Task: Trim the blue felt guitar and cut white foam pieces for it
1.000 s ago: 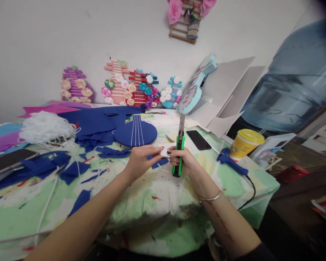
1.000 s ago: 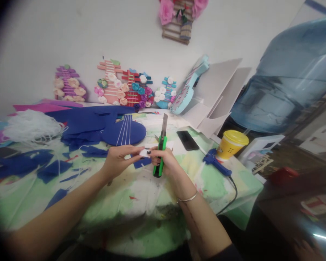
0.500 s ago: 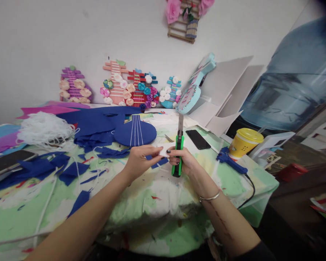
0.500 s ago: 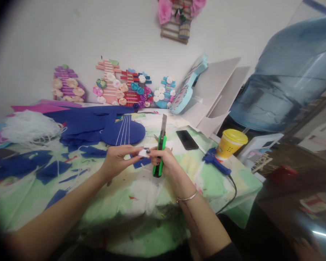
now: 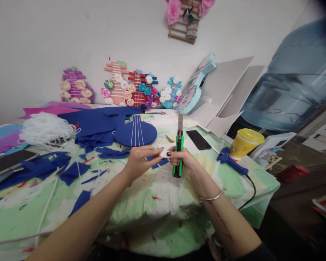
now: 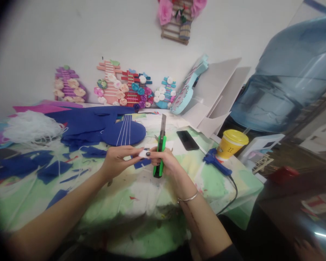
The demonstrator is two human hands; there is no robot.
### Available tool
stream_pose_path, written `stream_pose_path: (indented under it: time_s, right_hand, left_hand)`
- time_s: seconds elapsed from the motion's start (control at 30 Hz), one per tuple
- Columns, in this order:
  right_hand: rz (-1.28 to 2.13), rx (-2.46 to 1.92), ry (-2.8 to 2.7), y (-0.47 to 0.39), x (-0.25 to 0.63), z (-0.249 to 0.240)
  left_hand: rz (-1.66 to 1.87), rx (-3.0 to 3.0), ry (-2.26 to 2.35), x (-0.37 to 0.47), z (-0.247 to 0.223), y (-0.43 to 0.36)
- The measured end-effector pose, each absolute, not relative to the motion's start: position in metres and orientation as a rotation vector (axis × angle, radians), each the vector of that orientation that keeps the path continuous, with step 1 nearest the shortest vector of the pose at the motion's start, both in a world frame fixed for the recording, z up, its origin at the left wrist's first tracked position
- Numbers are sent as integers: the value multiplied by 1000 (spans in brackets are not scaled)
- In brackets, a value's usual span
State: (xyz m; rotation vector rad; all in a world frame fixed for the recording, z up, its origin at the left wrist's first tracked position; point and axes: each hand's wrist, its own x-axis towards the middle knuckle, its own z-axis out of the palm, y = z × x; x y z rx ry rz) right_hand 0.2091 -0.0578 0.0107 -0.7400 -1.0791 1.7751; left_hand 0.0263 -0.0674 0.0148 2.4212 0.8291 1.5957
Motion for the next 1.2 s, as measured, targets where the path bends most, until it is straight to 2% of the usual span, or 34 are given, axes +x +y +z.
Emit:
stream_pose_path:
  time_s: [0.47, 0.63, 0.87, 1.2]
  right_hand:
    - [1795, -713, -1093, -61, 209, 12]
    - [1599, -696, -1063, -61, 202, 14]
    - [1121, -796, -1195, -64, 191, 8]
    - [873, -883, -1255, -68, 183, 6]
  left_hand:
    - [1528, 2388, 812, 23, 13, -70]
    - [1505, 1848, 840, 34, 14, -71]
    - [1347, 879, 675, 56, 12, -73]
    - [1293, 604, 575, 63, 6, -75]
